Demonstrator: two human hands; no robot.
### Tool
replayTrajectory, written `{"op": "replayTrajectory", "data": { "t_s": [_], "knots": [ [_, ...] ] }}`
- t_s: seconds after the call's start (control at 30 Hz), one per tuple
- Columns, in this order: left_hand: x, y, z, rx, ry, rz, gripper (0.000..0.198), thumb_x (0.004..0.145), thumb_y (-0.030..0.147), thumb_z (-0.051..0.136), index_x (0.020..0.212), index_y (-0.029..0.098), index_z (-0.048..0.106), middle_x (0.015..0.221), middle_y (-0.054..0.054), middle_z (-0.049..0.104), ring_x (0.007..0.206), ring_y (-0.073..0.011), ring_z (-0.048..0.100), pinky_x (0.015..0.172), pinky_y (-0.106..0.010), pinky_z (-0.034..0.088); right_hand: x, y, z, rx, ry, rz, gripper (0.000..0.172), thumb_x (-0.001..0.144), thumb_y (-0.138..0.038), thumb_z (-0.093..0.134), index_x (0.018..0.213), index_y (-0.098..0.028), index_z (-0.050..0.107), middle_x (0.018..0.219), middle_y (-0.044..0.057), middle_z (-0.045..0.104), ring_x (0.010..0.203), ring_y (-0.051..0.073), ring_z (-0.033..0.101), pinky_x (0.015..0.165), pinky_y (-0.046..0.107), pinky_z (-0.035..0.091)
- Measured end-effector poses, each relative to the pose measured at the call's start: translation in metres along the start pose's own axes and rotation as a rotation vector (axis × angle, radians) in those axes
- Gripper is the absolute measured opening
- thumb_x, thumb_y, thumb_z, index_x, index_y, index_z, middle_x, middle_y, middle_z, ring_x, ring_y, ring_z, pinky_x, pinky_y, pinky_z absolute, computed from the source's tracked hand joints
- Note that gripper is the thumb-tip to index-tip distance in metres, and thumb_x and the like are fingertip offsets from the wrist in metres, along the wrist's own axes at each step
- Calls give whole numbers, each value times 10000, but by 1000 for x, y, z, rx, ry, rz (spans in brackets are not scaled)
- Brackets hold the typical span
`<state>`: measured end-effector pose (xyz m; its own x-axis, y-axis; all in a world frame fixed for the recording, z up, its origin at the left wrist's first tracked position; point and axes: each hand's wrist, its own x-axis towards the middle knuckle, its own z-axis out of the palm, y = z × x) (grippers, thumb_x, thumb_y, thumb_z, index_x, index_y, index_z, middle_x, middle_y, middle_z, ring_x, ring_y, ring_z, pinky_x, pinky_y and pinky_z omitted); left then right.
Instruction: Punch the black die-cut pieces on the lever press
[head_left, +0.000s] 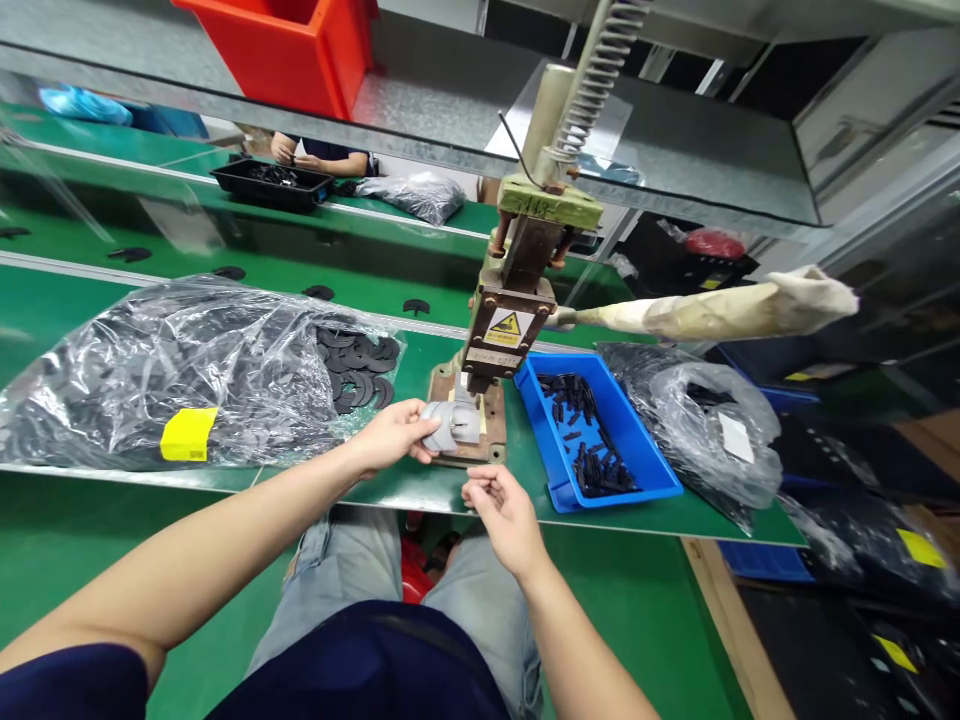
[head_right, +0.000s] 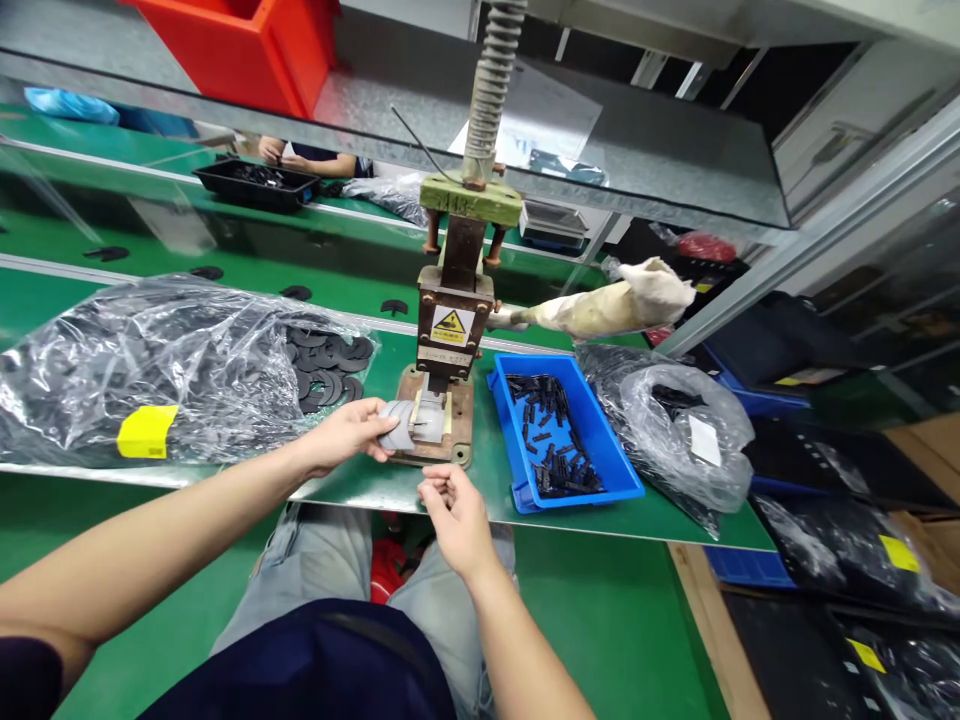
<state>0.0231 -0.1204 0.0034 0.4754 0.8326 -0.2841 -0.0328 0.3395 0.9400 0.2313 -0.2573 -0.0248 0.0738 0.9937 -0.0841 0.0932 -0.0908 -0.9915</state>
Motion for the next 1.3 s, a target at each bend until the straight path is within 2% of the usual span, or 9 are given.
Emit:
{"op": "replayTrajectory", "data": {
  "t_s": [0.13,0.3,0.57,0.67,1.0,1.3],
  "knots": [
    [31,5,14,-10,70,-6,354,865,393,846,884,140,600,725,-43,732,593,-131,720,524,-198,598,1,-6,11,-9,-27,-8,374,919,-531,677,1126,-219,668,972,54,727,881,167,696,858,355,603],
    [55,10,21,-37,122,-62,206,951,257,753,917,131,594,700,-38,714,558,-129,718,513,-196,604,-6,-3,5,-14,-2,4,399,916,-557,668,1122,-216,655,958,53,711,904,176,692,858,356,593],
    [51,12,21,-85,103,-7,238,923,267,792,912,128,598,714,-37,723,555,-129,718,524,-208,616,-12,7,-7,-15,17,40,430,913,-584,663,1135,-216,645,957,56,710,898,181,692,865,364,590],
    [51,8,18,-56,99,-35,235,921,268,793,910,130,603,703,-43,729,544,-130,714,508,-201,603,-13,10,-6,-9,12,43,433,912,-586,664,1139,-219,643,958,58,714,901,185,693,866,368,589],
    [67,13,7,-30,60,14,356,850,357,868,862,145,581,663,-5,694,465,-92,649,463,-179,563,-19,13,-7,-6,8,50,419,919,-573,664,1144,-221,635,955,50,714,896,178,690,871,363,580],
    [60,1,-1,-23,42,7,363,856,380,857,884,145,582,678,0,692,478,-84,644,466,-172,560,-21,19,-8,-6,4,71,434,914,-589,662,1141,-219,637,947,48,701,883,179,681,855,370,588]
  ]
}}
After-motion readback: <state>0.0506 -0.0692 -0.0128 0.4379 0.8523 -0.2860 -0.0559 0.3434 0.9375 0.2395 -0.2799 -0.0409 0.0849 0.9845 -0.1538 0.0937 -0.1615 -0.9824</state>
